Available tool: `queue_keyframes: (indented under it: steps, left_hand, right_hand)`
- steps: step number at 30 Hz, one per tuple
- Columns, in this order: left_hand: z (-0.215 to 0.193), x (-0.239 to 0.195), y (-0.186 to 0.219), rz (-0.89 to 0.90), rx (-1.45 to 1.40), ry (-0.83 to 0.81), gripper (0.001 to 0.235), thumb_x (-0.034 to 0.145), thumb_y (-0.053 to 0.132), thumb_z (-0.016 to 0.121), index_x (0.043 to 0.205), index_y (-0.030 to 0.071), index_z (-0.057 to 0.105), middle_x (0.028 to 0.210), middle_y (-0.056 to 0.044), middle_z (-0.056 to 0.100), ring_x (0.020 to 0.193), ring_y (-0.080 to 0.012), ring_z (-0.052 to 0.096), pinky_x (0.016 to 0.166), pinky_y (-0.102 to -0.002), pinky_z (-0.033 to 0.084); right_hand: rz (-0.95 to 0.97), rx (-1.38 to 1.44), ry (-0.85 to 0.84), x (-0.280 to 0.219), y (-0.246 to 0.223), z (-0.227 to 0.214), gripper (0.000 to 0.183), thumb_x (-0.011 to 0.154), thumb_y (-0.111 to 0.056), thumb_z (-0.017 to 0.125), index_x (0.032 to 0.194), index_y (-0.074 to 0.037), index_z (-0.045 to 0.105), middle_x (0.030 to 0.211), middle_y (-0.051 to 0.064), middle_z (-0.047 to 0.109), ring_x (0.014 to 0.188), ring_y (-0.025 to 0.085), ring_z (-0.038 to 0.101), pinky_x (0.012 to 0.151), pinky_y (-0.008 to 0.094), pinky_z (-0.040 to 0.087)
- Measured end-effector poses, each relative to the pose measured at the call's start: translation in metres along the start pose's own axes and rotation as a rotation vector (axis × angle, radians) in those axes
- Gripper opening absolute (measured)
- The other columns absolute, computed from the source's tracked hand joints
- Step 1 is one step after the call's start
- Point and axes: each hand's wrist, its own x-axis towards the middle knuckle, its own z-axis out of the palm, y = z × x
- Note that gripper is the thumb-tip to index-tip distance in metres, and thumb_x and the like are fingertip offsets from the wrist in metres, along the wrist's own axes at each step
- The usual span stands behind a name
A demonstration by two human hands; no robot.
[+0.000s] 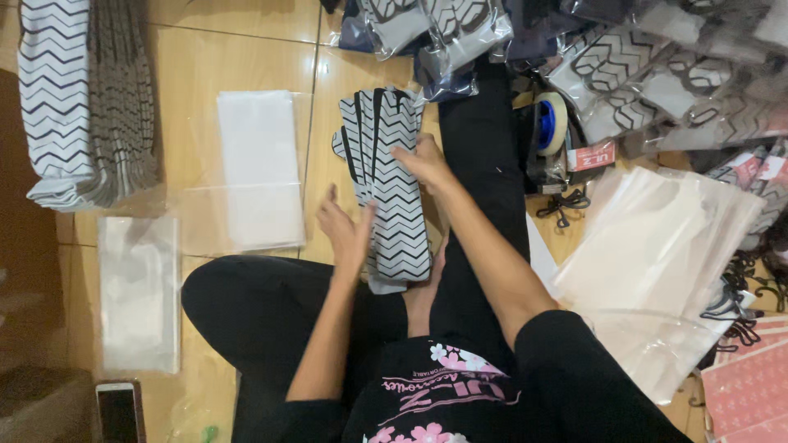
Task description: The person sits on the floor and packages folded zigzag-patterned socks. They place the socks on a hanger, insert them into a clear plastic bag, and seal the bag. The person repeats this process for multiple items.
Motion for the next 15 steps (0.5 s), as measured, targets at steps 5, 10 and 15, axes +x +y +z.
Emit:
queue_keyframes:
  steps: [5, 10, 15]
  left_hand:
    - [0.006, -0.038, 0.008, -0.354, -0.050, -0.372, 0.117, 0.056, 0.044, 0.092, 0.153, 0.011, 0.035, 0.138, -0.025, 0.052, 0.137, -0.0438, 0.047, 0.115, -0.052, 0.034]
    - [0.003, -0.031, 0.014, -0.474, -0.413, -0.511, 0.074, 0.054, 0.025, 0.089, 0.124, 0.011, 0.069, 0.111, -0.014, 0.073, 0.109, -0.0294, 0.066, 0.092, -0.044, 0.053]
    - [0.003, -0.051, 0.040, -0.124, -0.006, -0.457, 0.112, 0.074, 0.020, 0.078, 0.164, 0.008, 0.013, 0.150, -0.034, 0.048, 0.137, -0.0524, 0.048, 0.115, -0.059, 0.037]
  right_hand:
    - [0.146, 0.060, -0.095, -0.065, -0.066, 0.011, 0.105, 0.059, -0.039, 0.098, 0.140, 0.006, 0.048, 0.131, 0.029, 0.063, 0.123, 0.041, 0.063, 0.097, 0.053, 0.055]
    - [0.096, 0.399, 0.048, -0.038, -0.021, -0.006, 0.079, 0.054, -0.020, 0.100, 0.122, -0.002, 0.067, 0.106, 0.019, 0.074, 0.099, 0.032, 0.074, 0.077, 0.044, 0.061]
    - [-0.033, -0.278, 0.219, -0.028, 0.009, -0.048, 0.119, 0.072, -0.052, 0.093, 0.150, 0.011, 0.029, 0.145, 0.033, 0.050, 0.139, 0.041, 0.050, 0.115, 0.050, 0.044]
